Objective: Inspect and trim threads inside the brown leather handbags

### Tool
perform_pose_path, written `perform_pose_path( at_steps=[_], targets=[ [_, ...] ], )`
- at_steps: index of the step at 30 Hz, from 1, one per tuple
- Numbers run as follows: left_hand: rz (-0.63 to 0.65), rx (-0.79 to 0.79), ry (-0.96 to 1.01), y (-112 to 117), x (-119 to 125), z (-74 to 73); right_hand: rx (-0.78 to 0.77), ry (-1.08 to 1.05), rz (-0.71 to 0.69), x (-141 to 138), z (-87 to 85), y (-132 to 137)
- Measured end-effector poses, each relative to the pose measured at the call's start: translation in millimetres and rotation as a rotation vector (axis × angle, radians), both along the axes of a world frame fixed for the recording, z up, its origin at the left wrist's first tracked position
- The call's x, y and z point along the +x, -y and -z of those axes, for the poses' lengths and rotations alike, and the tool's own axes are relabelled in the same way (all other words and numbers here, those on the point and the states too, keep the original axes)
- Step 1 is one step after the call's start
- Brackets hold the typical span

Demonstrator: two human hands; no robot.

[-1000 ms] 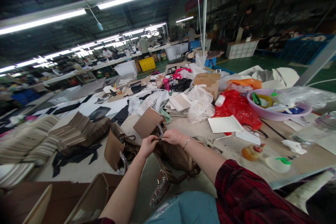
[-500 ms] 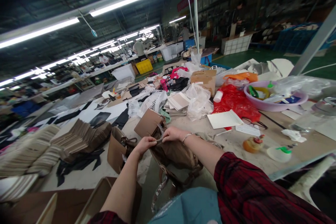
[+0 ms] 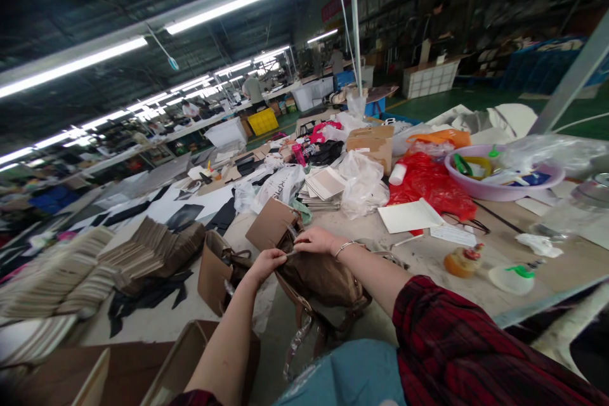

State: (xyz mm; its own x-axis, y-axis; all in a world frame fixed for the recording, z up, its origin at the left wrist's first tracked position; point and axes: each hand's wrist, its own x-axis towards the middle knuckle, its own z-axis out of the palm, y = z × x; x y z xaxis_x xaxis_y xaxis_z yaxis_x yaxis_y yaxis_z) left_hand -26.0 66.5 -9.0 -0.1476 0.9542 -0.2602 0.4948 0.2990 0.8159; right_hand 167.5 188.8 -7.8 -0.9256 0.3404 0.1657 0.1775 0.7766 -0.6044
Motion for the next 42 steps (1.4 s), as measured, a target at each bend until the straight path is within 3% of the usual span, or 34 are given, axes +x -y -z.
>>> perform_pose_path(
  at_steps=[6,9,16,25,33,39,42],
  targets=[
    [-0.118,0.097,-0.102,18,13,9.0,0.115,-0.111,0.189,25,-1.9,19],
    [-0.143,0.13,-0.122,30,21,10.9,0.173,-0.057,0.237,34,-2.8,34],
    [-0.155,0.153,-0.14,48,30,3.3,0.304,0.147,0.191,31,-9.9,46],
    [-0.128,0.169,-0.096,57,29,14.2,0.361,0.148,0.14,40,0.1,48],
    [-0.004,0.097,-0.094,106,46,-9.2,0.359,0.148,0.1,67,-21.5,105],
    [-0.061,0.194,-0.123,133,62,4.6,0.367,0.022,0.202,78,-4.9,137],
    [-0.084,0.261,-0.176,143,68,9.0,0.386,-0.11,0.152,83,-2.9,153]
  ],
)
